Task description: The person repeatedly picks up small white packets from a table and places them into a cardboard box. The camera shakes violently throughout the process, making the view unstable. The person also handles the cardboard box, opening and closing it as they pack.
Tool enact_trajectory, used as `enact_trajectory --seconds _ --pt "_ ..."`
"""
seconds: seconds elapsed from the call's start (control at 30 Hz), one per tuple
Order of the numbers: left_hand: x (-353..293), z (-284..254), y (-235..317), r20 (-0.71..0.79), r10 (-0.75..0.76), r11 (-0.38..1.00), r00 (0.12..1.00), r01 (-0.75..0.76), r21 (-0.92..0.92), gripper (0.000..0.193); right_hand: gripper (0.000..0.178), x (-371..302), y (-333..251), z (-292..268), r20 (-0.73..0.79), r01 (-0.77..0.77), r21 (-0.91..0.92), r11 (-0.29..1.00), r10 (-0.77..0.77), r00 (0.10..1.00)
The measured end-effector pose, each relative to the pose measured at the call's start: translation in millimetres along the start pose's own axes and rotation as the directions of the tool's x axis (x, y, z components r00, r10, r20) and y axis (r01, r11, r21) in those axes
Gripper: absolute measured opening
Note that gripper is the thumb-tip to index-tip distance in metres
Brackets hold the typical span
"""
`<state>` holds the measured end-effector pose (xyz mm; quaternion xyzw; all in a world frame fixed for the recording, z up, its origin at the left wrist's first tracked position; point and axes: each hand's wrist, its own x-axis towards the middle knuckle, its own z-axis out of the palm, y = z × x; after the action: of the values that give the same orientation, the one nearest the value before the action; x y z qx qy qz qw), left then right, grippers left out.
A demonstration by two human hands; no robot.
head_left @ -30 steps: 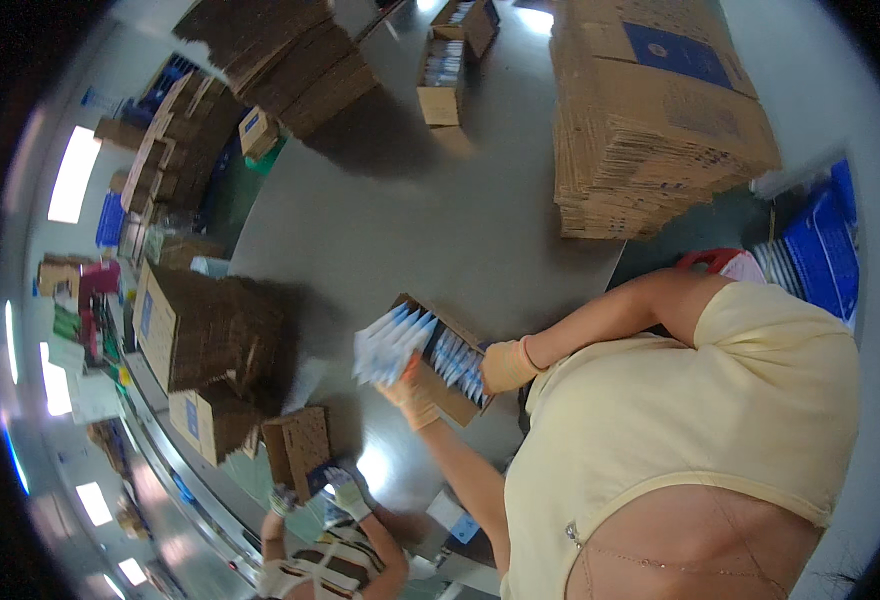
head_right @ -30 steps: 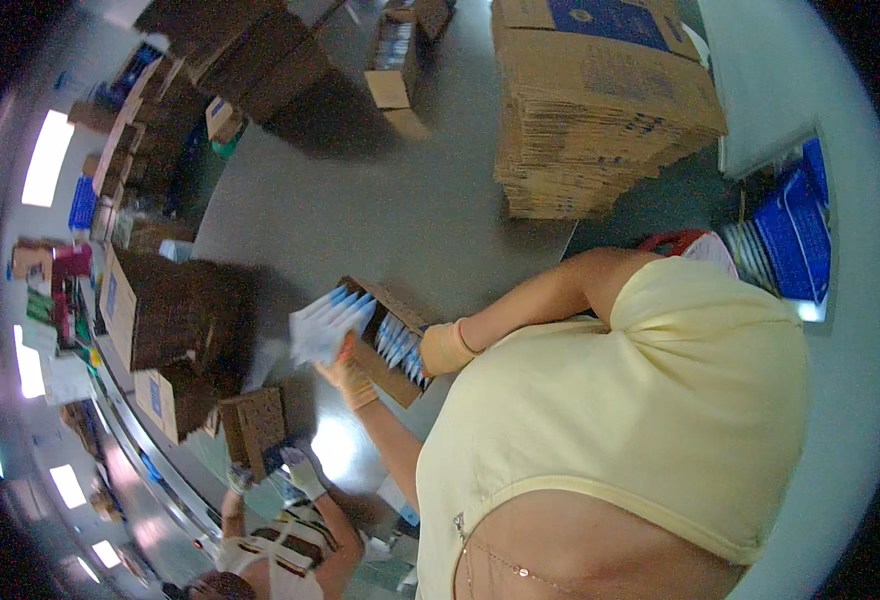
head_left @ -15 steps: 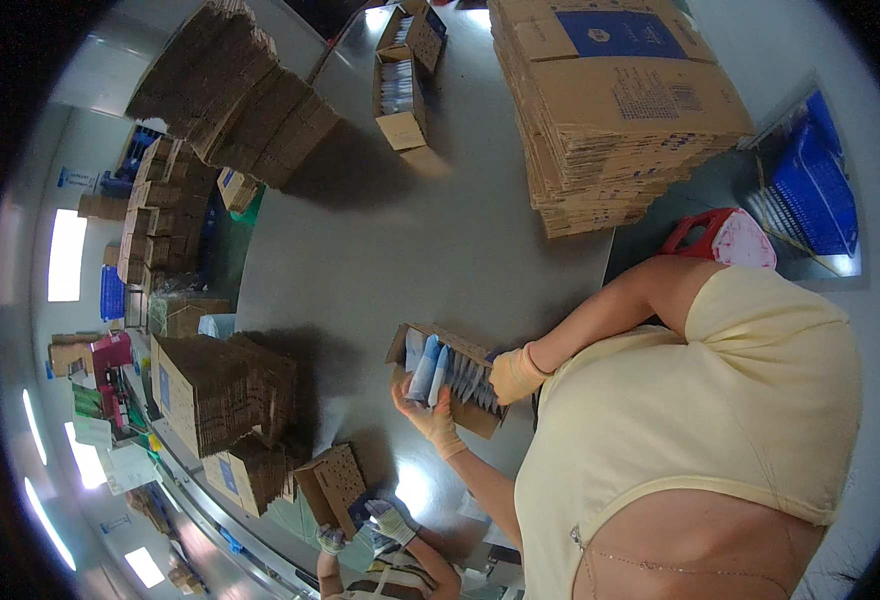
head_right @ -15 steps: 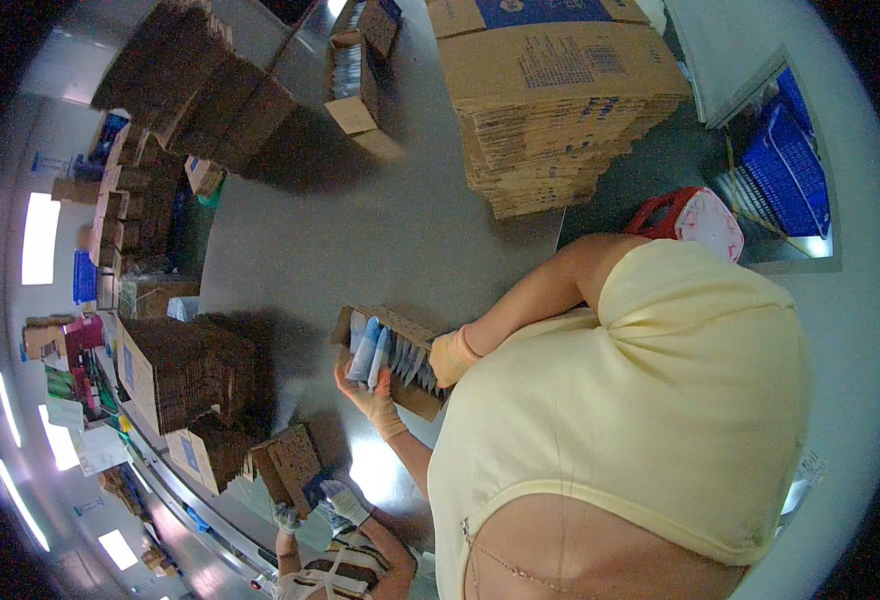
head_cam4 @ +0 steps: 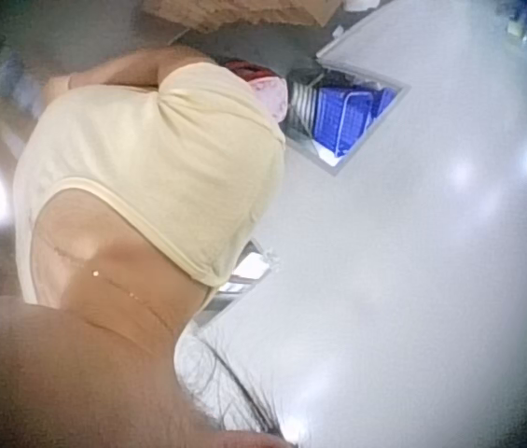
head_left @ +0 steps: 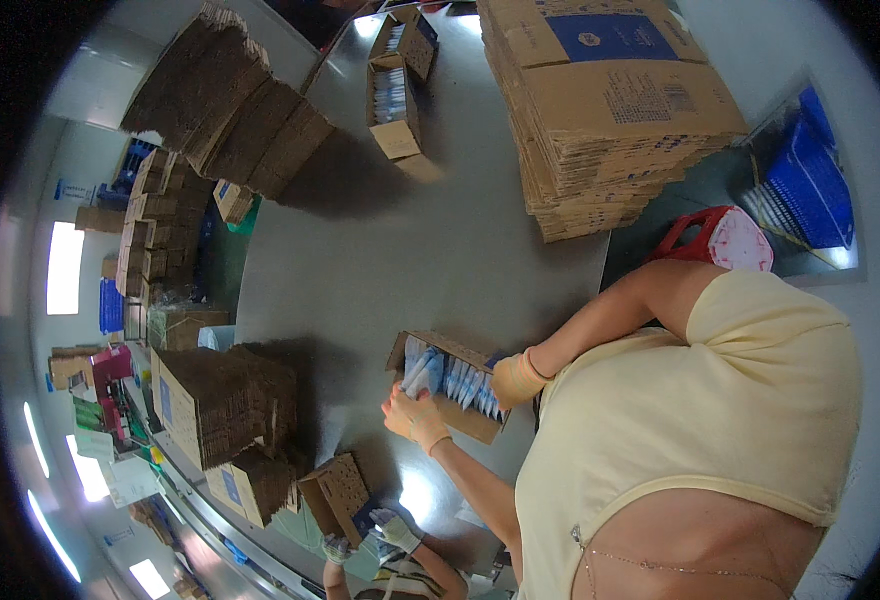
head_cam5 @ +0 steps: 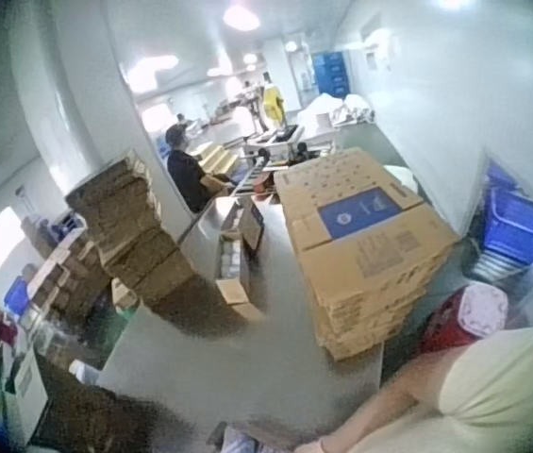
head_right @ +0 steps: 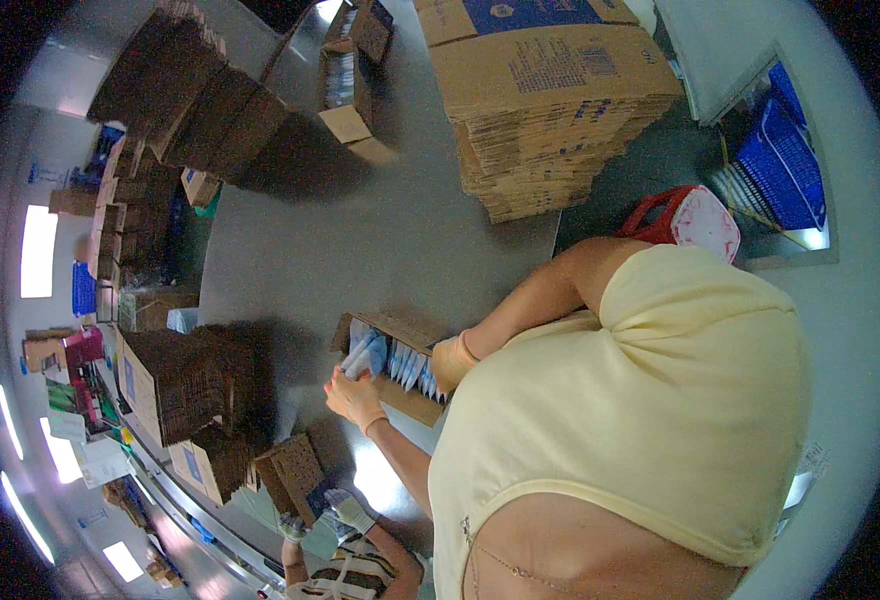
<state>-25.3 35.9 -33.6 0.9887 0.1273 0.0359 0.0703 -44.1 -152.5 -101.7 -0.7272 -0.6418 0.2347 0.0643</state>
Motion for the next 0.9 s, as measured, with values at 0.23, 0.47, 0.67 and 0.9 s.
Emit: enact_trajectory --seconds 0.23,0.47,0.67,0.9 --pt "8.1 55.4 37.0 0.255 0.172 0.810 0.951 -0.284 0.513 0.013 0.012 2.4 -4.2 4.6 -0.066 -0.044 0.061 0.997 0.048 0.997" --pt "29.9 86.6 39.4 0.415 0.347 0.790 0.841 -0.501 0.354 0.015 0.011 1.5 -2.6 14.3 -0.014 -0.086 0.069 0.994 0.087 0.996" --pt "25.0 108.8 10.7 0.340 0.256 0.901 0.905 -0.351 0.256 0.015 0.009 15.4 -12.8 -4.1 -0.028 -0.104 0.024 0.994 0.105 0.994" --pt "-32.1 8.4 54.2 -0.250 0.343 0.675 0.905 -0.423 -0.604 0.044 0.011 -42.1 28.5 -22.7 -0.349 -0.526 0.198 0.827 0.561 0.750"
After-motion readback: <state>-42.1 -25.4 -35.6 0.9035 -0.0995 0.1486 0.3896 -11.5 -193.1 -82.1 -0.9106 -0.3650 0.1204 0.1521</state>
